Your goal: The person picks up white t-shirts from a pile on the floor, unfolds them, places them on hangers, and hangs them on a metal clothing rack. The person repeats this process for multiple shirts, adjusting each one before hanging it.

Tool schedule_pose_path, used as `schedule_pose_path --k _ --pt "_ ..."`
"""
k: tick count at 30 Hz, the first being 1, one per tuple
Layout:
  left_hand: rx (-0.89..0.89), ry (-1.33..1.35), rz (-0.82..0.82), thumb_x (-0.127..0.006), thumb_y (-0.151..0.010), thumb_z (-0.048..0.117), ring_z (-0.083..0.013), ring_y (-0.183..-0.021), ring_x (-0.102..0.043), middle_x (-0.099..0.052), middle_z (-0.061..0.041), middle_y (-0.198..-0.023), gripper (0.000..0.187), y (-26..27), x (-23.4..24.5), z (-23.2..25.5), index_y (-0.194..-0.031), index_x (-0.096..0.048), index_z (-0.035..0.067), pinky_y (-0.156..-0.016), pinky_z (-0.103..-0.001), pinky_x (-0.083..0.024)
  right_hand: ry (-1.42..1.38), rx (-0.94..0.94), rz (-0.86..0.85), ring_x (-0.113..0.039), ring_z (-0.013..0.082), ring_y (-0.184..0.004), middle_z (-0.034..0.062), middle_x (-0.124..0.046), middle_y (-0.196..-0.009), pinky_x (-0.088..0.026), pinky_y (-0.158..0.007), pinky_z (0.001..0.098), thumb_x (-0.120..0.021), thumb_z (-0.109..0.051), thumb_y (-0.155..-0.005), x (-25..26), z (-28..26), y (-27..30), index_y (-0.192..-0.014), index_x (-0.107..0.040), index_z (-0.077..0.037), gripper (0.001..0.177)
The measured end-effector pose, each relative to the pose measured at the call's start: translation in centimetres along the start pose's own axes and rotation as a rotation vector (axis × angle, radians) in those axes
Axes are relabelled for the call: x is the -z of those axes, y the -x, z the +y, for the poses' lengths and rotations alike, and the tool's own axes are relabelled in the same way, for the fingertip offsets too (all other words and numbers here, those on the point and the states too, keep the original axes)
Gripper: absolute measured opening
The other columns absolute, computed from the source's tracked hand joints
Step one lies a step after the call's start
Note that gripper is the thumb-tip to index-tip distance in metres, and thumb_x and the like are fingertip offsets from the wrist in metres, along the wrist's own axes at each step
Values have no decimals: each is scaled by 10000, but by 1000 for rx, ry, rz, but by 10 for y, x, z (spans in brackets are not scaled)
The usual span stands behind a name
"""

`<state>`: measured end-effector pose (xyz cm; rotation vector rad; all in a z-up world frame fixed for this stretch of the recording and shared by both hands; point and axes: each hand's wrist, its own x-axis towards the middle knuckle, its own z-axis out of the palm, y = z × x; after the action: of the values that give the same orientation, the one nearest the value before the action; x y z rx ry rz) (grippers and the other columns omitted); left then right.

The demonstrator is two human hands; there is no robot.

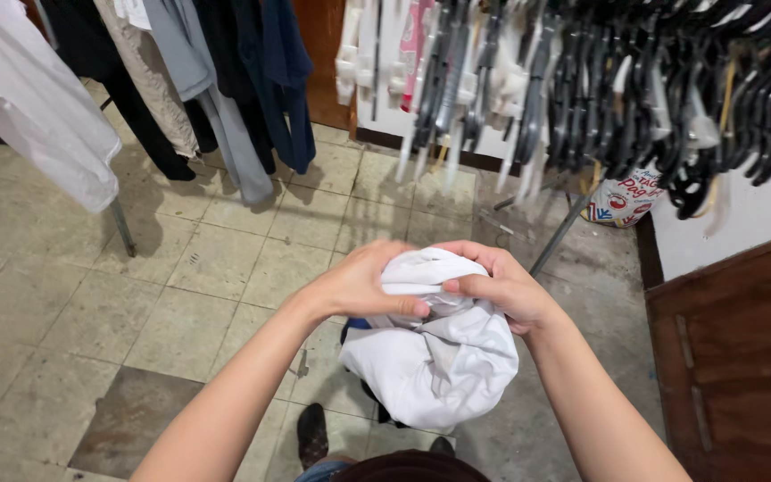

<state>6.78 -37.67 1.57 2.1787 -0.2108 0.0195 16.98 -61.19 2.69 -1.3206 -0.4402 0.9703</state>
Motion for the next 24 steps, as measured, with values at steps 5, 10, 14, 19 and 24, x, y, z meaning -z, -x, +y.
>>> schedule_pose_path --k 5,10,14,19,24 --pt "-13 44 13 -749 -800 298 -239 -966 -707 -743 -102 -1008 366 10 35 -48 -1079 -766 61 -856 -365 -549 117 90 71 -674 139 -1028 67 -723 -1163 -545 -884 299 -785 -20 -760 -65 -15 -33 -1354 -624 -37 615" --pt "164 685 0 -622 -896 263 -72 -921 -662 -734 -8 -1040 351 11 73 -70 -1177 -680 60 -794 -256 -547 649 170 263 -680 110 -1013 33 -746 -1124 -543 -883 268 -847 -105 -699 -106 -21 -70 -1323 -621 -85 664" --pt "215 659 97 -709 -871 197 -96 -894 -653 -719 -50 -1014 332 17 95 -76 -1139 -647 11 -771 -280 -546 1010 295 361 -671 116 -969 59 -722 -1059 -517 -861 285 -872 -139 -695 -115 -3 -105 -1163 -726 -63 497" --pt "143 644 55 -810 -790 152 -100 -966 -642 -688 -45 -1073 504 42 135 -86 -1215 -570 27 -825 -287 -544 742 75 310 -660 122 -873 58 -758 -922 -536 -793 283 -711 -79 -820 -113 21 -147 -1025 -734 -37 210" --pt "78 105 199 -791 -731 116 -298 -1070 -673 -709 -145 -1124 591 52 156 -103 -1268 -553 65 -892 -390 -535 156 85 103 -637 108 -946 28 -710 -1012 -505 -829 259 -706 -46 -866 -129 25 -187 -1109 -658 -20 249"
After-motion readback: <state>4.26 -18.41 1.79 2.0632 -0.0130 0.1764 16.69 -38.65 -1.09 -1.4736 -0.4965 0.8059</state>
